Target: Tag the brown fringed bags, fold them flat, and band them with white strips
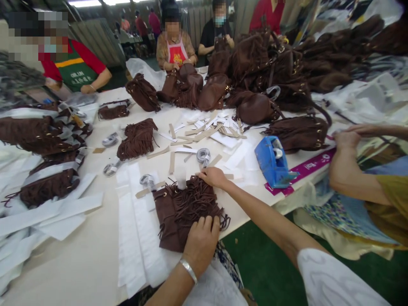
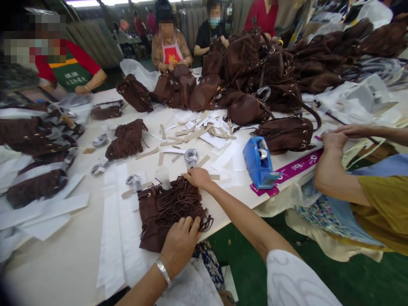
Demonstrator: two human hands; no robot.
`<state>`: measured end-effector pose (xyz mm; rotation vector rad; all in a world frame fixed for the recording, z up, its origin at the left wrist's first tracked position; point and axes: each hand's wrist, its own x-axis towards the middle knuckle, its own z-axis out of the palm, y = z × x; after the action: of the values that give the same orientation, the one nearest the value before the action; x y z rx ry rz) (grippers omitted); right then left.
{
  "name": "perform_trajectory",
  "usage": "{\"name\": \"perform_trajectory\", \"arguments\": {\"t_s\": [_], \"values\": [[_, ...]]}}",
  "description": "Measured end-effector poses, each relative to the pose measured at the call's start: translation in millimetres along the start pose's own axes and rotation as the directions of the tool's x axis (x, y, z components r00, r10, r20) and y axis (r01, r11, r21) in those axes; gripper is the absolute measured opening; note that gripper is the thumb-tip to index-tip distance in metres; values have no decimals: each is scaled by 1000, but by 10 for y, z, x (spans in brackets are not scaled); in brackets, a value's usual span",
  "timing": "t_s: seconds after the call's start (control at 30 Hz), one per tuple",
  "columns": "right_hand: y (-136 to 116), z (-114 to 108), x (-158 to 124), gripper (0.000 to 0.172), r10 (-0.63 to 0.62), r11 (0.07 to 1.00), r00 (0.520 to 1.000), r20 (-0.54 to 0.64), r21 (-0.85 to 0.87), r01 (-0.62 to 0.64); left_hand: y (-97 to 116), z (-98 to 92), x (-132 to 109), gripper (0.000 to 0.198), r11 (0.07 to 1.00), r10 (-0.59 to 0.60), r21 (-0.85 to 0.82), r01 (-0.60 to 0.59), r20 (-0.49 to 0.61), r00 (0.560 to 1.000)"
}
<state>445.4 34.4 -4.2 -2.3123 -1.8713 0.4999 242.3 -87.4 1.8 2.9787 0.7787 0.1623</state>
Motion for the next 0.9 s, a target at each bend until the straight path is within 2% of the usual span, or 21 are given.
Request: {"name": "perform_trajectory", "arguments": {"t_s": [0.13, 0.23, 0.37, 0.47, 0.53, 0.6, 0.73, 0.9], "values": [[66, -52, 43, 73, -26, 1000, 999, 28, 18, 25, 44, 94, 64, 39, 996, -48, 72, 49, -19, 999], [76, -82, 74, 78, -28, 999, 999, 26, 33, 27, 22, 122, 61, 28, 996, -42, 71, 45, -35, 999], [88, -71, 91, 85, -18, 999, 1000, -2, 38, 18, -108, 11, 15, 19, 995, 22, -99, -34, -123, 992], [104, -16, 90, 85, -3, 999, 1000, -25, 38, 4, -248, -117, -80, 20, 960, 48, -259, -105, -217, 975], [105, 34, 83, 85, 4, 999, 999, -40, 36, -3, -316, -147, -143, 22, 946, 45, -303, -118, -240, 970], [103, 77, 71, 84, 4, 999, 998, -56, 32, -3, -344, -102, -178, 22, 941, 77, -306, -143, -217, 973], [120, 117, 52, 80, -12, 1000, 997, -74, 12, 12, -293, 108, -181, 22, 952, 104, -273, -139, -140, 985], [164, 64, 82, 68, -67, 998, 995, -70, -2, 67, -219, 264, -212, 49, 976, 94, -186, -112, -106, 990]]}}
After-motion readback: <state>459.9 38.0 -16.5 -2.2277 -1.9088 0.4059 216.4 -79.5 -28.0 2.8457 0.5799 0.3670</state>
